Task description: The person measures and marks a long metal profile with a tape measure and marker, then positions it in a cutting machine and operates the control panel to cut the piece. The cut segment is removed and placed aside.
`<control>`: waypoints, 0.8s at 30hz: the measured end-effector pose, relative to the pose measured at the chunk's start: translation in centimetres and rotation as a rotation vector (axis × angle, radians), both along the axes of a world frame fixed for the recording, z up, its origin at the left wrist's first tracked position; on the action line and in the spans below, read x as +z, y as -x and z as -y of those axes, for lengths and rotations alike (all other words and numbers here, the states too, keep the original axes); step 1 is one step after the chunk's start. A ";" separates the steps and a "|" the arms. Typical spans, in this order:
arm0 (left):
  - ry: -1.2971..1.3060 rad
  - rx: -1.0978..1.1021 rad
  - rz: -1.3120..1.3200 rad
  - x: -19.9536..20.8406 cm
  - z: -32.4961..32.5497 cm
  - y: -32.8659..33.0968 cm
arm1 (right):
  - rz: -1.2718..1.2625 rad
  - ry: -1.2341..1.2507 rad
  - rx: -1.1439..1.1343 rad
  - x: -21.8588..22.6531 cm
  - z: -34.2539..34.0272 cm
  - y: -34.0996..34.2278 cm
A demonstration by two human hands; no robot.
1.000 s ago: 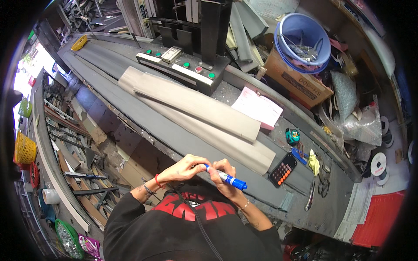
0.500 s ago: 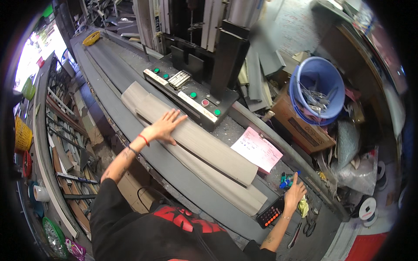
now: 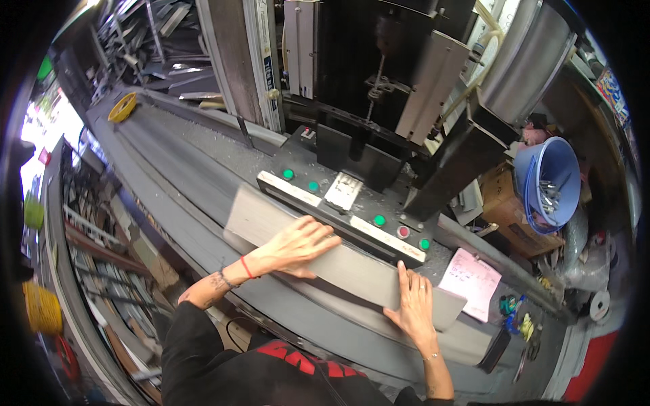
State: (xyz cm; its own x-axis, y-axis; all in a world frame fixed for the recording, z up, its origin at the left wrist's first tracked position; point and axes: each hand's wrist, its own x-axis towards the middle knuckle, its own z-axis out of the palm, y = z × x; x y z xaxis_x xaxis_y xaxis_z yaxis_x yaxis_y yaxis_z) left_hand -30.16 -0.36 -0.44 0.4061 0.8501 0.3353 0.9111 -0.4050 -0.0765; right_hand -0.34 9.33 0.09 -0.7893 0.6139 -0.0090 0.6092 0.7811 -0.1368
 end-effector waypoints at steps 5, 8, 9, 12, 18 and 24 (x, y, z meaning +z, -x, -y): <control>-0.258 0.199 -0.105 3.2 5.6 16.3 | -0.280 -0.357 0.063 2.1 3.5 15.0; -0.564 0.356 -0.129 5.2 6.6 27.3 | -0.529 -0.636 0.123 2.1 4.0 27.7; -0.602 0.440 -0.129 5.7 6.8 30.4 | -0.524 -0.683 0.140 2.1 3.8 32.0; -0.752 0.674 -0.207 6.1 6.3 38.3 | -0.641 -0.778 0.156 2.3 2.6 43.7; -0.711 0.762 -0.171 2.5 2.3 46.2 | -0.604 -0.749 0.141 1.8 -2.1 52.7; -0.760 0.644 -0.089 -1.2 -4.0 49.3 | -0.344 -0.597 0.084 1.6 -4.7 49.2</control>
